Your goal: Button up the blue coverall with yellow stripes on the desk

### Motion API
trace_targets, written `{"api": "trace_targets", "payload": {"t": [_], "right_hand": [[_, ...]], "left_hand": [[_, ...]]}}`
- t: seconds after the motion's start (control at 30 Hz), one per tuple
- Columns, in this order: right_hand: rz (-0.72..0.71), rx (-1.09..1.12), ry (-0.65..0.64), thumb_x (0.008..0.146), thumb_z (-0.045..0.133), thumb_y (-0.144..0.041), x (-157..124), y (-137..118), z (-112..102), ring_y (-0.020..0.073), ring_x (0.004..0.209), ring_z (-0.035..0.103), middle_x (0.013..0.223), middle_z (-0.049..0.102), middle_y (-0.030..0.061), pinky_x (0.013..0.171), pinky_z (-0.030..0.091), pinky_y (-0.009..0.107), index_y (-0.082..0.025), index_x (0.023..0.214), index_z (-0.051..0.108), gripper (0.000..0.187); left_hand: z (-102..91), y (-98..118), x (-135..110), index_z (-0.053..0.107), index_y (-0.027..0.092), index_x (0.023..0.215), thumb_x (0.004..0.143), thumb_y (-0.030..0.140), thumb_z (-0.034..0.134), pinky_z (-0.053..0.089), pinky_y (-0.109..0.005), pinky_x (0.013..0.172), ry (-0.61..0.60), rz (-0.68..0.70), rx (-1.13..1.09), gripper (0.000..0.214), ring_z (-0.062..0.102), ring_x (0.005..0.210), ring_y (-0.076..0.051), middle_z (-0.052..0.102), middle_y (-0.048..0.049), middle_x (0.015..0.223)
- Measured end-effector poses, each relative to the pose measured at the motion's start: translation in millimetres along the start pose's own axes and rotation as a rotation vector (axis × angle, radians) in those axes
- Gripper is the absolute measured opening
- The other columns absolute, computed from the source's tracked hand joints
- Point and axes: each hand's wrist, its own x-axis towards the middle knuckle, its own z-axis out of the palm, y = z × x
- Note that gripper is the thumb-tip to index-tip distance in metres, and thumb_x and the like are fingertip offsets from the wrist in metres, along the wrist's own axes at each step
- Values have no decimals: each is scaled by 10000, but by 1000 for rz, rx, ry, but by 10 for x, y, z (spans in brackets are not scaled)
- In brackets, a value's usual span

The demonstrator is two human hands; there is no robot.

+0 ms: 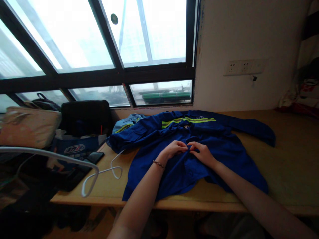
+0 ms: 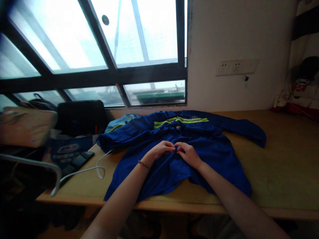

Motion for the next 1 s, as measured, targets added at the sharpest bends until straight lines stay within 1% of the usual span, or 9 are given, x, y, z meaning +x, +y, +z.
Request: {"api": "trace_targets", "payload": {"t": [0.07,0.13,0.23,0.37,0.47,0.6,0.73,0.87,1.0], "right_hand": [[-119,-140,-25,783,501,-140,-9,12,-3,151,802,552,827,578,22,747,458,310,-235,1001,563,246],[-206,-242,-16,806,478,-156,-11,13,-13,163,835,533,867,568,43,740,456,311,-234,977,591,220],[-257,-336,39,826,465,-195,-3,-11,-39,170,841,518,877,561,58,734,456,310,-221,891,619,169],[-298,-394,58,834,473,-220,15,-50,-65,179,881,499,879,575,56,794,433,329,-211,812,614,143],[-319,-404,25,832,487,-227,24,-50,-72,185,896,486,860,592,48,824,413,344,-196,811,600,119],[-304,-412,-49,818,511,-223,29,-26,-86,180,845,486,837,598,41,779,417,332,-188,859,588,94],[-340,-454,-105,812,515,-207,26,-7,-91,175,811,486,837,601,39,744,414,322,-201,903,591,118],[-329,-500,-88,810,517,-222,12,1,-70,175,782,486,796,595,42,723,410,317,-193,867,594,100],[-316,-537,-44,828,478,-204,-14,-9,-49,178,773,479,782,594,48,723,403,316,-188,884,595,130]], "left_hand": [[1,-20,24,629,110,696,535,242,739,334,-159,466,-2,-45,-44,235,497,495,-54,575,8,568],[-19,-21,35,632,110,742,534,217,744,377,-157,513,-15,-89,-101,259,520,516,-52,586,5,596],[-69,1,20,636,113,803,523,150,746,422,-163,594,-83,-117,-177,303,562,583,-63,620,-16,687],[-100,20,-21,638,122,847,486,76,744,439,-178,658,-205,-52,-204,379,592,703,-96,640,-45,840],[-76,19,-38,641,120,837,491,89,744,427,-178,627,-191,-34,-154,363,579,660,-88,640,-36,801],[-33,25,-46,642,115,799,480,122,756,385,-176,551,-129,-33,-99,338,540,573,-70,632,-15,712],[-16,27,-40,638,113,787,474,157,764,342,-181,511,-138,-32,-49,340,508,536,-64,624,-8,682],[-16,10,-22,637,117,789,485,188,760,327,-187,513,-151,-6,-36,335,502,542,-65,621,-7,689],[-23,7,-23,643,105,755,515,215,744,295,-183,486,-140,48,0,283,457,499,-46,597,7,629]]}}
